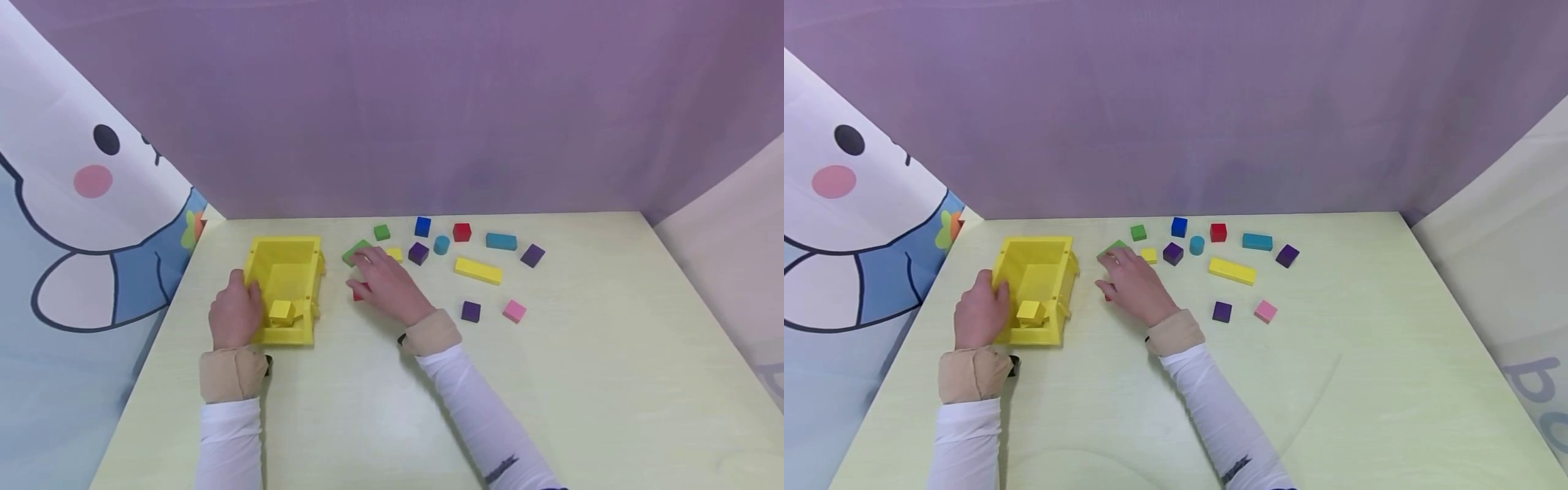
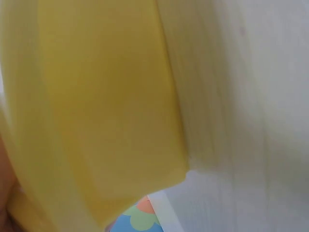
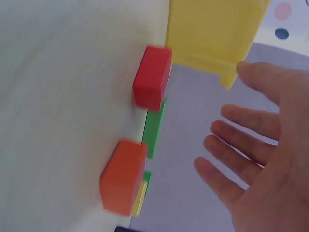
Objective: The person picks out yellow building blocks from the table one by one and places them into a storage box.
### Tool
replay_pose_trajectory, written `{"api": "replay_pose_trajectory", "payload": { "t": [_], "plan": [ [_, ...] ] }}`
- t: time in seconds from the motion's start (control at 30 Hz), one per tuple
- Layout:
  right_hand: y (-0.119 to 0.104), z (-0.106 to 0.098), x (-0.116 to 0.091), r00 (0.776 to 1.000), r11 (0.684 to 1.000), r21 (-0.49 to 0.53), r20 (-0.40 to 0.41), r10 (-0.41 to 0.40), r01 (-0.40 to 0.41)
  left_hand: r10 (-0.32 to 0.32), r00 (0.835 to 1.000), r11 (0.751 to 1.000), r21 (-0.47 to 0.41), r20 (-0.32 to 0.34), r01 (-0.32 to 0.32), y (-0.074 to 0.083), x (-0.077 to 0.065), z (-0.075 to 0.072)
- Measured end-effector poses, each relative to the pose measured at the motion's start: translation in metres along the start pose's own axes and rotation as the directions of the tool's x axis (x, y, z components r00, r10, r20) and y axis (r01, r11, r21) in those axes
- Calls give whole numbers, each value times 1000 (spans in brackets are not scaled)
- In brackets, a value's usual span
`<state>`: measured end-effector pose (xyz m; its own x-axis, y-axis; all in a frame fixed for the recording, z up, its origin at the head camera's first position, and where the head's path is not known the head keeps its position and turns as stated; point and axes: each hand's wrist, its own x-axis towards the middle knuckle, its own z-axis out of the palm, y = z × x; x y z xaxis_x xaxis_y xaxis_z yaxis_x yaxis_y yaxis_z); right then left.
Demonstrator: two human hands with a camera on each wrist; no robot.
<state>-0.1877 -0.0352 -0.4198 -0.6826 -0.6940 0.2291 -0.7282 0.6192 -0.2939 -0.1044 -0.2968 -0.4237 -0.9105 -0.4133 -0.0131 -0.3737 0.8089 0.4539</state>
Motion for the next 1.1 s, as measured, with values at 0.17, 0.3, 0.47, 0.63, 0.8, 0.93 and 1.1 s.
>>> {"api": "replay_pose_trajectory", "payload": {
  "t": [0.17,0.3,0.47,0.63,0.8,0.93,1.1],
  "plan": [
    [14,-3,-1,997,997,-31,15,71,-71,-3,1000,1000,-2,-1,3,0,0,0],
    [24,-2,-3,995,994,-41,16,101,-100,-9,1000,1000,-2,-2,9,0,-1,0],
    [33,1,-4,985,986,-52,65,159,-156,-10,1000,1000,-6,1,10,0,-1,0],
    [38,3,-5,975,981,-50,107,194,-190,-11,1000,1000,-14,8,11,2,-1,0],
    [41,2,-7,970,977,-50,124,211,-206,-12,1000,1000,-13,6,12,4,-2,-2],
    [42,1,-8,970,975,-49,108,220,-215,-10,1000,1000,-10,-1,10,5,-2,-2],
    [44,0,-8,968,972,-50,96,233,-229,-3,1000,1000,-7,-13,3,3,-2,-1]
  ]
}}
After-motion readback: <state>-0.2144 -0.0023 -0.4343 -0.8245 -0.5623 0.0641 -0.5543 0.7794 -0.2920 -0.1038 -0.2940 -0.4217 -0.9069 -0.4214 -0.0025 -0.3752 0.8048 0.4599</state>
